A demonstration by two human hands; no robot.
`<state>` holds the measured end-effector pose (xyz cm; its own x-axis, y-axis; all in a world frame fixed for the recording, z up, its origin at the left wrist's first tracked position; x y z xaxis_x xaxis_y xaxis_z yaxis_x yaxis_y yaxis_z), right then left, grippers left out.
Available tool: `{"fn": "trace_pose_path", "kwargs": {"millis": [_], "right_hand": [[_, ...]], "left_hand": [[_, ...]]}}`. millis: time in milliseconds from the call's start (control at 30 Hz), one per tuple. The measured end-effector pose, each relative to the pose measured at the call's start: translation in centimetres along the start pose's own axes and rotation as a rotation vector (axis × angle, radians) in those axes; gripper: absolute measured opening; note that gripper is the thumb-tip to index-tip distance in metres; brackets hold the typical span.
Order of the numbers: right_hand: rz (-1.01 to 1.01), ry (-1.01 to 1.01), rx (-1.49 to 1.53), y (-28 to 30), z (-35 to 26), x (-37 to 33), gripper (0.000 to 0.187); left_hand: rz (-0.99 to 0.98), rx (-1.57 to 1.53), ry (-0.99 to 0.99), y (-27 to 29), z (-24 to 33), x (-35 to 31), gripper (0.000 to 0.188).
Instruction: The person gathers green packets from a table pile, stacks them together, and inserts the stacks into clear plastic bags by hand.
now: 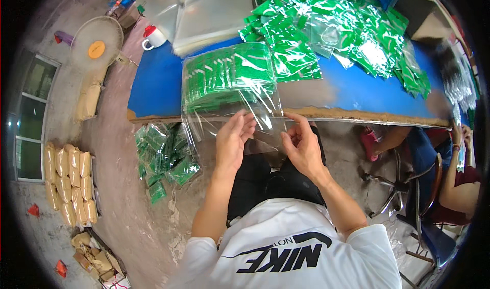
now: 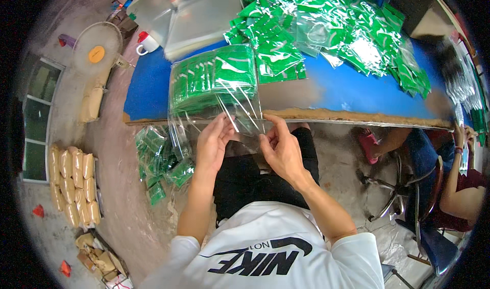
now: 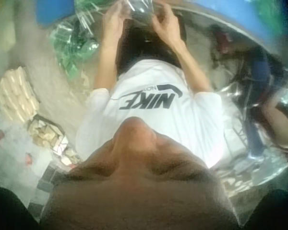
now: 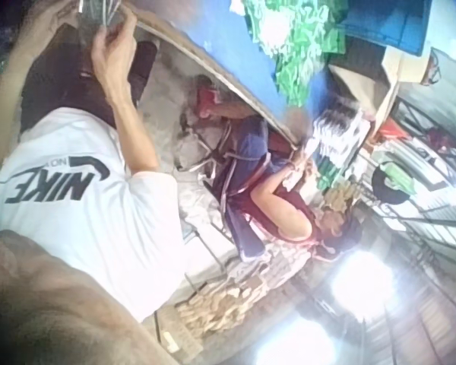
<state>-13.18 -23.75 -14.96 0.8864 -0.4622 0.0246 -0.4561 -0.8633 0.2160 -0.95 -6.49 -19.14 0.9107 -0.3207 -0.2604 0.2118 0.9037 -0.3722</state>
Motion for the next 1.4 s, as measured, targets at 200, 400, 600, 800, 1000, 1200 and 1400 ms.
{"fn": "trace_pose_path", "kwargs": {"millis": [200, 400, 600, 800, 1000, 1200, 1400], "right_hand": [[0.009, 0.019, -0.01, -0.2, -0.2, -0.2, 0.046], [0.003, 0.011, 0.024, -0.4, -0.8, -0.5, 0.047], [-0.012, 0.0, 0.064, -1.1, -0.4, -1.5, 0.05], [-0.012, -0.026, 0.085, -0.6, 0.7, -1.8, 0.052], [-0.058, -0.066, 0.117, 1.6, 0.7, -3.3, 0.041], [0.075, 0.501, -0.355, 3.4, -3.1, 0.3, 0.036], [0.033, 0.712, -0.487, 0.0, -3.9, 1.5, 0.039]], "left_hand": [[-0.109, 0.09, 0.186, -1.6, -0.6, 3.6, 0.031], [-0.041, 0.082, 0.244, -2.8, -1.3, 4.3, 0.028], [-0.448, -0.526, 0.722, -4.7, -4.1, 5.0, 0.034], [-0.377, -0.537, 0.686, -5.4, -2.8, 1.5, 0.037], [-0.519, 0.051, 0.479, -0.4, 1.0, -8.5, 0.042], [-0.267, 0.376, -0.157, 14.0, 12.7, -5.4, 0.026], [0.178, 1.293, -0.98, 11.1, 13.9, -2.1, 0.027]]}}
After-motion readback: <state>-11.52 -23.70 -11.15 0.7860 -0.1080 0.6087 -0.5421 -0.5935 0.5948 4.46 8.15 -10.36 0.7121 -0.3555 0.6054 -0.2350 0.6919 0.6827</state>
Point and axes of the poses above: each hand's wrist, its own x-axis towards the middle knuckle, its own y-axis out of the back of the hand, z = x × y, the point moved 9 cm from there along x, towards the middle knuckle, and after that the axes turned 1 degree about z, right-handed, at the moved point
